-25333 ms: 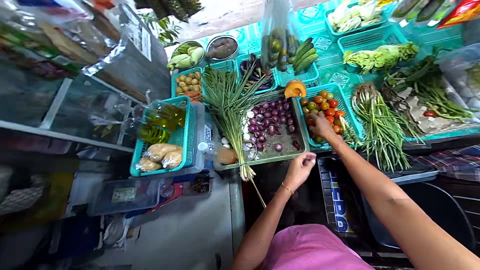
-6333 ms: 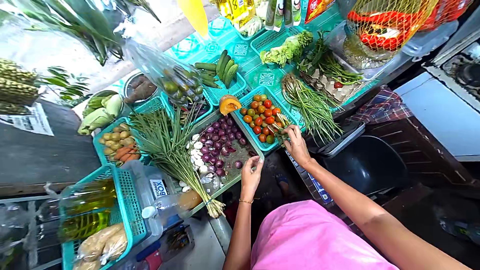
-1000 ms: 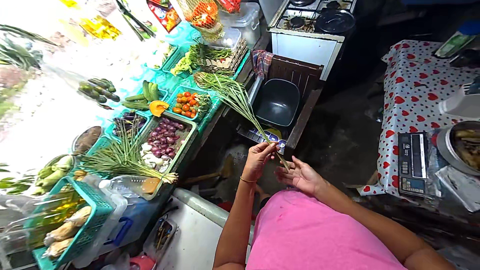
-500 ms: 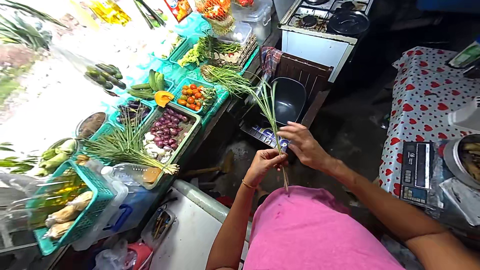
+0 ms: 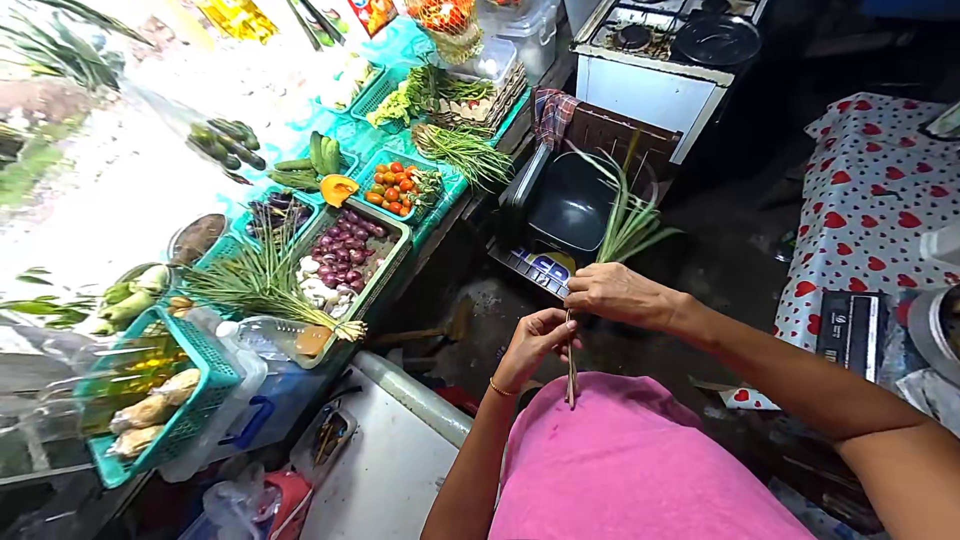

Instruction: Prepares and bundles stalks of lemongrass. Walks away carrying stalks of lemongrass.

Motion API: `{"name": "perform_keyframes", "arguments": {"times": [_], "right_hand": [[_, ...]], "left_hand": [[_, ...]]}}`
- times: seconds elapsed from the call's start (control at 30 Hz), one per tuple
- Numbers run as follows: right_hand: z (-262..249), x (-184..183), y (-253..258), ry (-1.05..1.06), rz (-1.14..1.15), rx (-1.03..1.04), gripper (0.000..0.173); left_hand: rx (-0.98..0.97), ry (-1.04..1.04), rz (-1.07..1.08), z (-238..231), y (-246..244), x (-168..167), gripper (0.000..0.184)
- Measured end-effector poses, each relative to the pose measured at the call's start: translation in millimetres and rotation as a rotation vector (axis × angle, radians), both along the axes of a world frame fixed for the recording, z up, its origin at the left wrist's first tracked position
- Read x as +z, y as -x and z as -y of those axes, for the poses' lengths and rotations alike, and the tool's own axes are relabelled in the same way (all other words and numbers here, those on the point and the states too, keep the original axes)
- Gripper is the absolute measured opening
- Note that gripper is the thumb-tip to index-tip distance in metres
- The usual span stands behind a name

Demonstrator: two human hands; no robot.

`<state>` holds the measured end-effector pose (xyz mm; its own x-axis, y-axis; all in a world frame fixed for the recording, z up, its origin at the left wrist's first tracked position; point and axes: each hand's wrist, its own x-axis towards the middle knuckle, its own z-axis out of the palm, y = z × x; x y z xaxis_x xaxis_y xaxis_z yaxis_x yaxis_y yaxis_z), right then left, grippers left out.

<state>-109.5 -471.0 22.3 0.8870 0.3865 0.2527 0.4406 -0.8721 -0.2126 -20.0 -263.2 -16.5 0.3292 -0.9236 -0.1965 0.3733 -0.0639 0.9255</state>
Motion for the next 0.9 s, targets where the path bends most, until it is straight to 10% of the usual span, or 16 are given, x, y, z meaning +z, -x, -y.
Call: {"name": "perform_keyframes", "arguments": {"times": [0.3, 0.67, 0.8, 0.9], "right_hand": [[-49.0, -37.5, 29.1, -0.694, -0.322, -0.477, 0.040], [-39.6, -46.6, 42.5, -1.112, -0.625, -0.325, 0.034], [-21.8, -28.4, 39.4, -0.835, -0.728, -0.287, 0.034], [-21.6, -7.4, 30.5, -0.309, -0.838, -0.326, 0.039]], "left_hand": [[0.249, 0.035, -0.041, -3.0, 18.7, -7.7, 0.017], [0.431, 0.086, 0.037, 9.4, 17.5, -10.8, 0.012], [0.298, 0.048, 0.138, 5.6, 4.5, -7.5, 0.015], [-0.061, -0.202, 0.741, -0.8, -22.0, -4.0, 0.041]]}}
